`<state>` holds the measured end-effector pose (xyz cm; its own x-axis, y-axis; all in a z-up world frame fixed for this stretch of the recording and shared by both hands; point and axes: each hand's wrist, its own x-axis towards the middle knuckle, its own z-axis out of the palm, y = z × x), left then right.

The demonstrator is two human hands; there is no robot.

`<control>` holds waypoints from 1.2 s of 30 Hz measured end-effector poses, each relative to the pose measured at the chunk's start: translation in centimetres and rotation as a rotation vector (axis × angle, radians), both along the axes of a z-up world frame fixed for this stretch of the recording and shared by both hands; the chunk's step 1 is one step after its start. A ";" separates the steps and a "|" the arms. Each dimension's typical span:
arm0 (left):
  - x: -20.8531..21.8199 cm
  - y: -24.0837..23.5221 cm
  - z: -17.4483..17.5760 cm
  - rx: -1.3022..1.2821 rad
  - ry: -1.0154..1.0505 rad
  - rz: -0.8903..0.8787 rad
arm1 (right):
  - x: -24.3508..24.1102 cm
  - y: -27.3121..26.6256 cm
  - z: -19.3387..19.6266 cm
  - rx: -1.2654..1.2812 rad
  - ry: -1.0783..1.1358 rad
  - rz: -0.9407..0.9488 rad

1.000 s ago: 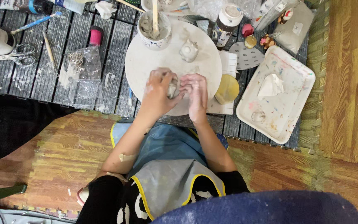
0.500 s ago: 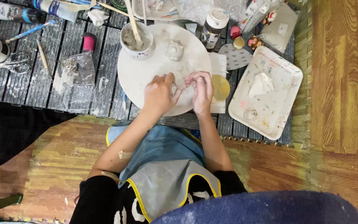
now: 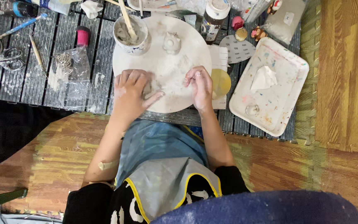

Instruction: The person shapes a small lump of clay into a rounded form using both hands, then uses a brush to smooth the surface. The person continues to refine the shape by hand and uses the brush again to apply a liquid to the surface.

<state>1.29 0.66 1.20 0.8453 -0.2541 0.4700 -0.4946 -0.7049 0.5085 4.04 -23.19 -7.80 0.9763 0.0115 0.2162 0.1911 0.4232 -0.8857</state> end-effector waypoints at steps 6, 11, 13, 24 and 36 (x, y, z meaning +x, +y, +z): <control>1.8 -0.8 -2.6 0.023 0.024 0.105 | 0.6 -0.3 0.2 0.062 0.028 0.024; 4.4 -0.4 -4.2 -0.033 0.131 0.071 | 0.3 -0.5 0.3 0.038 0.072 0.074; 4.6 -1.0 -4.2 -0.132 0.165 0.092 | 0.6 -1.0 0.4 0.072 0.108 0.072; -1.2 -0.2 -0.4 -0.222 0.175 0.050 | 2.0 -2.8 -0.1 0.433 0.075 0.105; -1.5 0.9 -3.0 -0.339 0.211 0.129 | 0.0 3.4 5.7 -0.809 -0.477 -0.071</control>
